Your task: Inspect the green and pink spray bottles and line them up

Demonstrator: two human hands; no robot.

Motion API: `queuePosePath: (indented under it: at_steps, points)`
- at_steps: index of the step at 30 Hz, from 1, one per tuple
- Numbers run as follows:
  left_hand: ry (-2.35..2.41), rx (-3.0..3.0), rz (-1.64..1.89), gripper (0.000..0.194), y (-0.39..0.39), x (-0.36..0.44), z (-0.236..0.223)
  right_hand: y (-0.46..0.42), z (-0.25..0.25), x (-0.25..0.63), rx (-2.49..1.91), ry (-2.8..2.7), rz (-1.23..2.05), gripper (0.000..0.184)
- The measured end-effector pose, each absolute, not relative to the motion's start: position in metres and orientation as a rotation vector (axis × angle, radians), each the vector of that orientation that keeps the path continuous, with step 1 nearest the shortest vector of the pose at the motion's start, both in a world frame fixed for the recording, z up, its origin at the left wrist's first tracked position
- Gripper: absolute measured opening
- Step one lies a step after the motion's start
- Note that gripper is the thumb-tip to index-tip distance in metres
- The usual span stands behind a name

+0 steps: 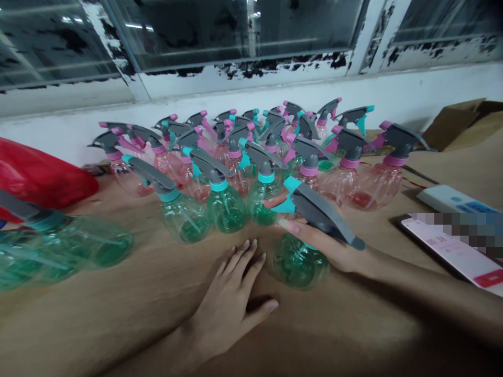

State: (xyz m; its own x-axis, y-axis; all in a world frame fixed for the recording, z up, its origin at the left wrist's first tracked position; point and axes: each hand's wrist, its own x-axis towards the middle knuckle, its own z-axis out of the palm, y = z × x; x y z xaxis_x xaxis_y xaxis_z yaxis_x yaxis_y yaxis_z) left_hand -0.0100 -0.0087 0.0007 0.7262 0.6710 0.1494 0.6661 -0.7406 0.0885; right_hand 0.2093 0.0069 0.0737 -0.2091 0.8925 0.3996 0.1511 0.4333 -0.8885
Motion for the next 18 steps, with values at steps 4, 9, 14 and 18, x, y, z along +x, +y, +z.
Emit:
queuePosePath:
  at_steps: [4,9,14,18]
  points:
    - [1.121,2.885,0.285,0.064,-0.008,-0.010,0.000,0.007,0.073,0.209,-0.946,-1.654,0.907,0.024]
    - [1.121,2.887,0.263,0.065,-0.008,-0.010,0.001,0.008,0.069,0.211,-0.951,-1.666,0.905,0.025]
    - [1.133,2.868,0.234,0.066,-0.010,-0.009,0.000,0.008,0.065,0.212,-0.946,-1.675,0.907,0.025]
    - [1.156,2.832,0.223,0.066,-0.010,-0.009,0.001,0.008,0.063,0.212,-0.950,-1.689,0.854,0.024]
